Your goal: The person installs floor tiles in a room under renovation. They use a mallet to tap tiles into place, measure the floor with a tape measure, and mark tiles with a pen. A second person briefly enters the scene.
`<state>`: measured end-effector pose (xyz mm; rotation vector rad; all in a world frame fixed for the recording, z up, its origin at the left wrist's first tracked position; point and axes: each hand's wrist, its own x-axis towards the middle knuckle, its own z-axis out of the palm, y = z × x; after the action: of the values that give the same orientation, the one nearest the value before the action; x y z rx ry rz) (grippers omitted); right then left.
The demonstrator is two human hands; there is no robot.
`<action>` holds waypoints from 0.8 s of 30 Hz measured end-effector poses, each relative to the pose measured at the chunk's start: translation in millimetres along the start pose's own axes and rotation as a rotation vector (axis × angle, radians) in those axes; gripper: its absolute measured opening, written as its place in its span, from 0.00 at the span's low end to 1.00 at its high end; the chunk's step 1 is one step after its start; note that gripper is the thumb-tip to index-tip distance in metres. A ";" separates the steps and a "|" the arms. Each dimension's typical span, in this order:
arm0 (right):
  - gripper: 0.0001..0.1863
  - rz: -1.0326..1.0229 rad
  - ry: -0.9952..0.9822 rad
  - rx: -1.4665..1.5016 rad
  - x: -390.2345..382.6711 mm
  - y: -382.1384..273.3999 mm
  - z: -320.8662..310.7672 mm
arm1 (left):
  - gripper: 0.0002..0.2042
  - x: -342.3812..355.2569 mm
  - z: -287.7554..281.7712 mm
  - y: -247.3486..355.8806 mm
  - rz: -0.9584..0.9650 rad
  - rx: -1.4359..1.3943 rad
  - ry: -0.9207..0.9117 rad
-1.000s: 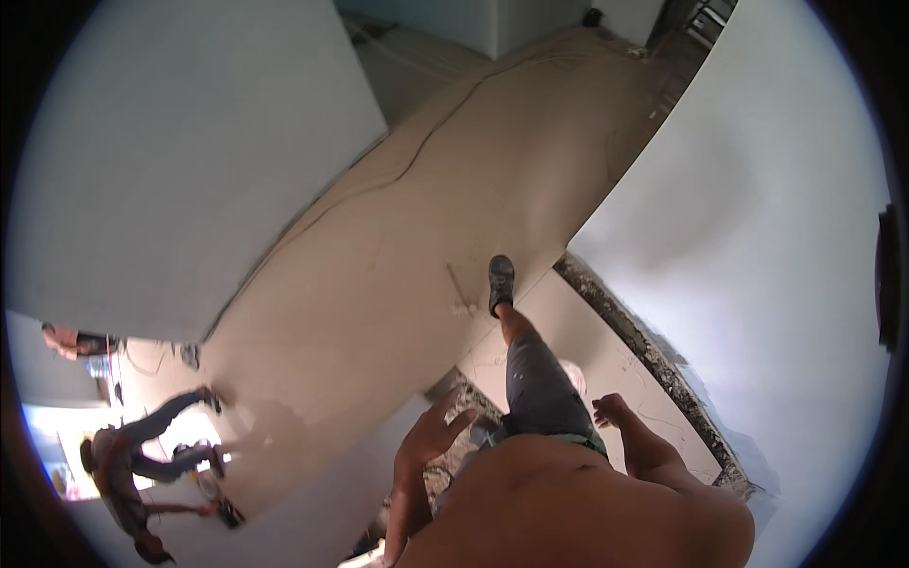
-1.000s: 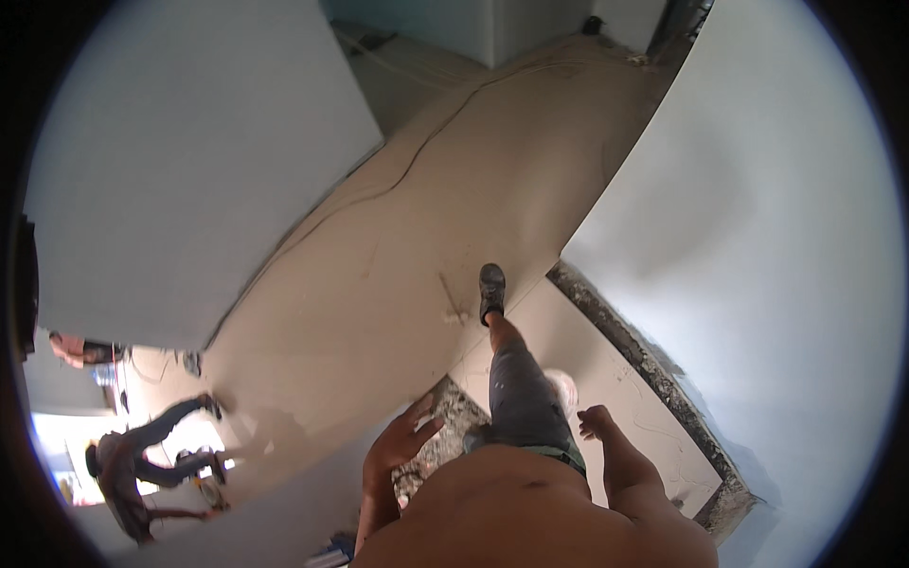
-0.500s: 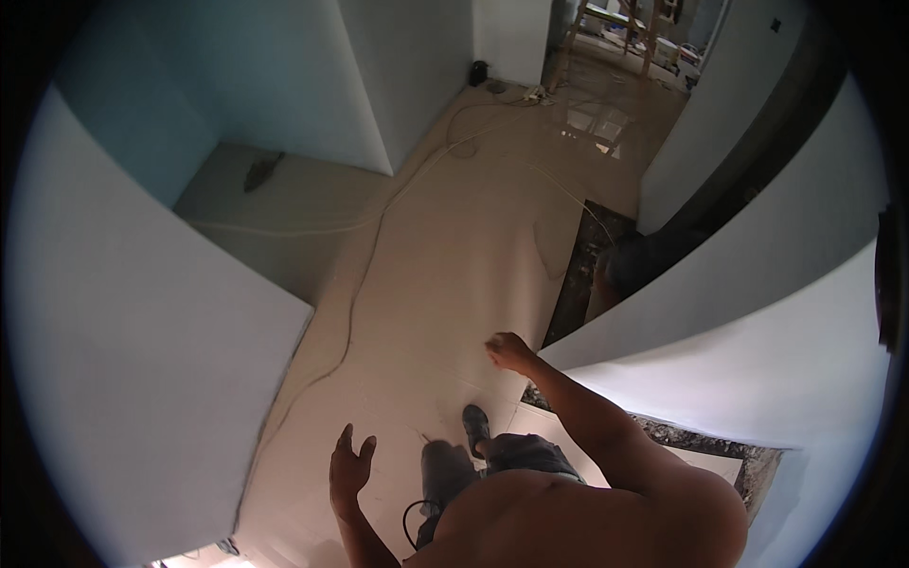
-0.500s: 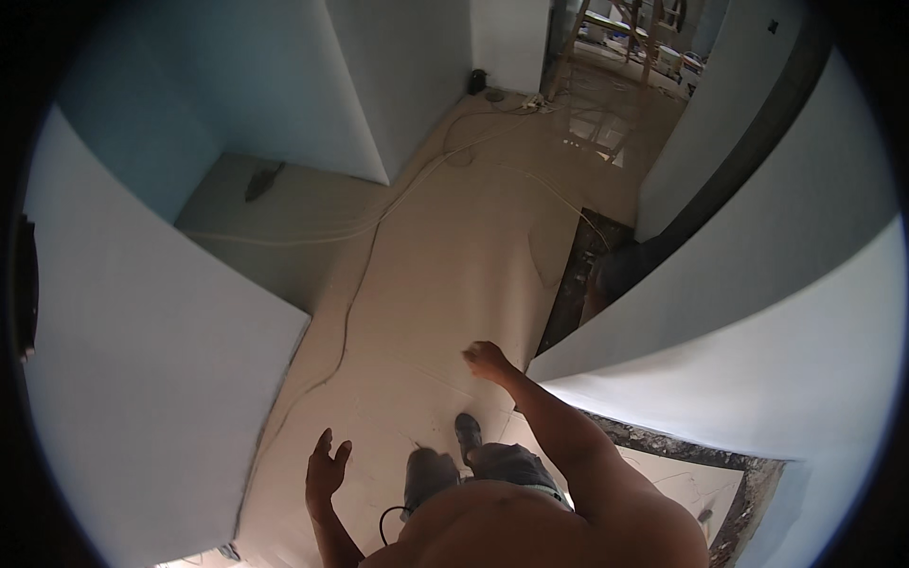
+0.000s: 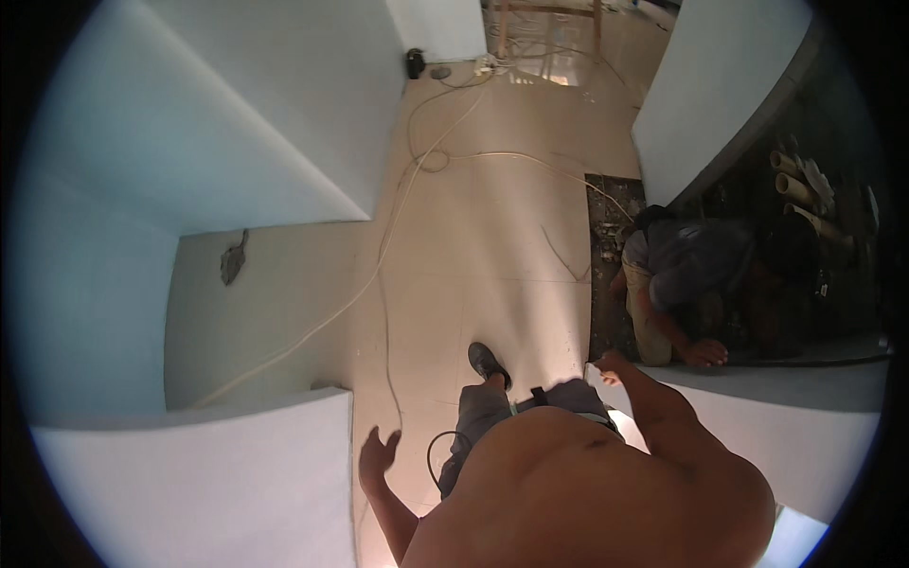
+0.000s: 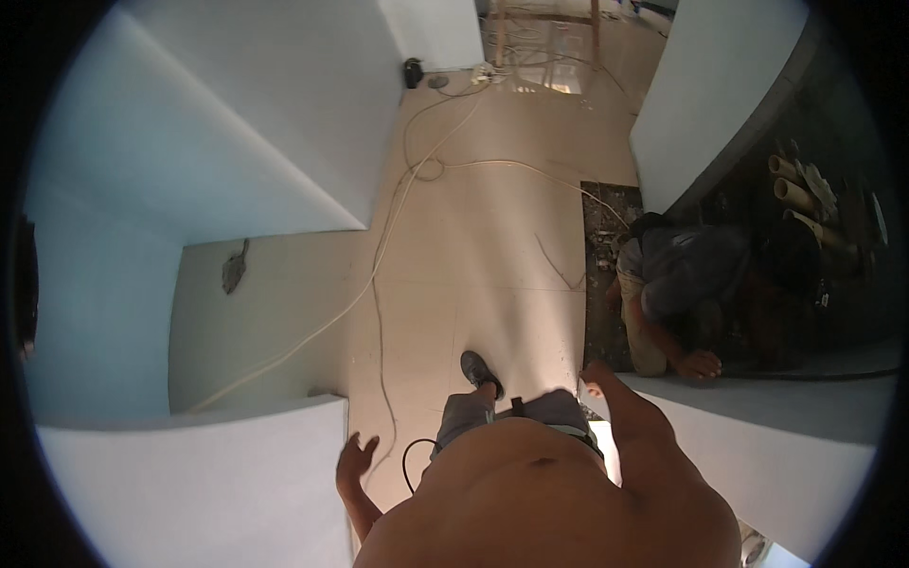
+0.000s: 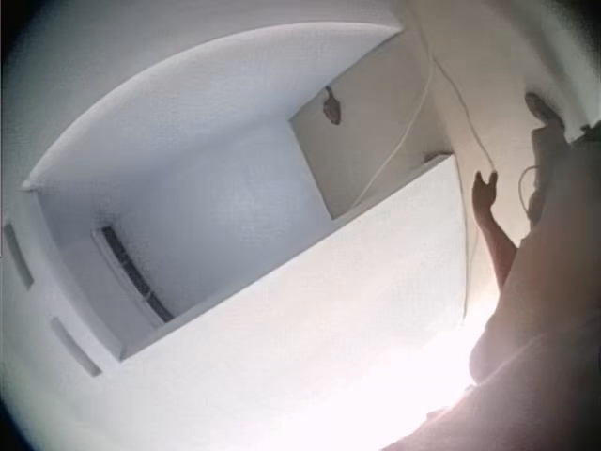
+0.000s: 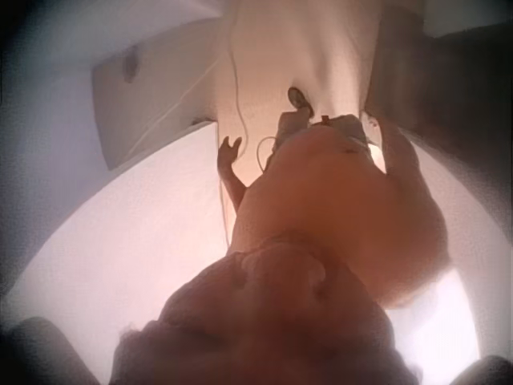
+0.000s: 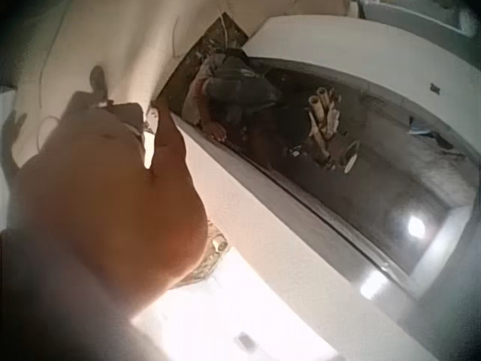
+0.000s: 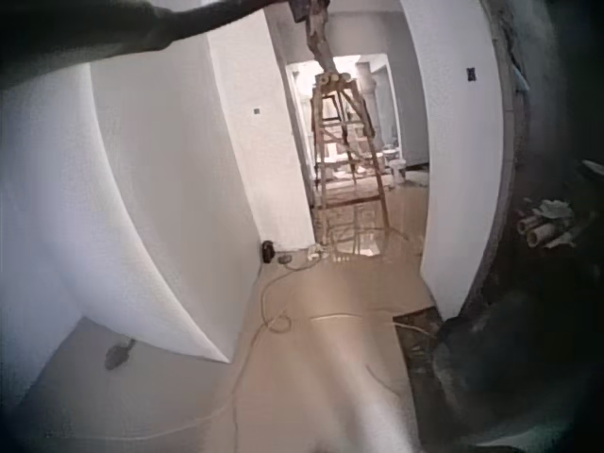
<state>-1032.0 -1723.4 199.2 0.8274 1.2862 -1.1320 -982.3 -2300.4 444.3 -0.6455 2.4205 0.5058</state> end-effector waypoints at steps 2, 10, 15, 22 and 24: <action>0.09 0.029 0.132 0.163 -24.2 9.5 -24.3 | 0.39 65.7 -52.1 74.8 0.167 0.077 0.010; 0.05 -0.354 0.317 0.446 -18.7 -53.0 0.3 | 0.34 214.9 -173.0 377.6 0.689 0.172 -0.001; 0.22 -0.203 0.037 0.577 -2.0 -146.1 -31.2 | 0.35 302.6 -166.0 494.6 0.702 0.245 -0.082; 0.13 -0.017 0.379 0.209 4.0 -296.0 -262.1 | 0.39 385.0 -177.5 644.6 0.563 0.202 -0.305; 0.13 -0.213 0.580 0.357 -7.6 -370.2 -328.4 | 0.39 415.9 -185.0 673.3 0.562 0.229 -0.273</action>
<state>-1481.1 -1515.6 204.7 1.3799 1.7011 -1.3714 -1729.2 -1980.5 466.6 0.2035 2.3262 0.4862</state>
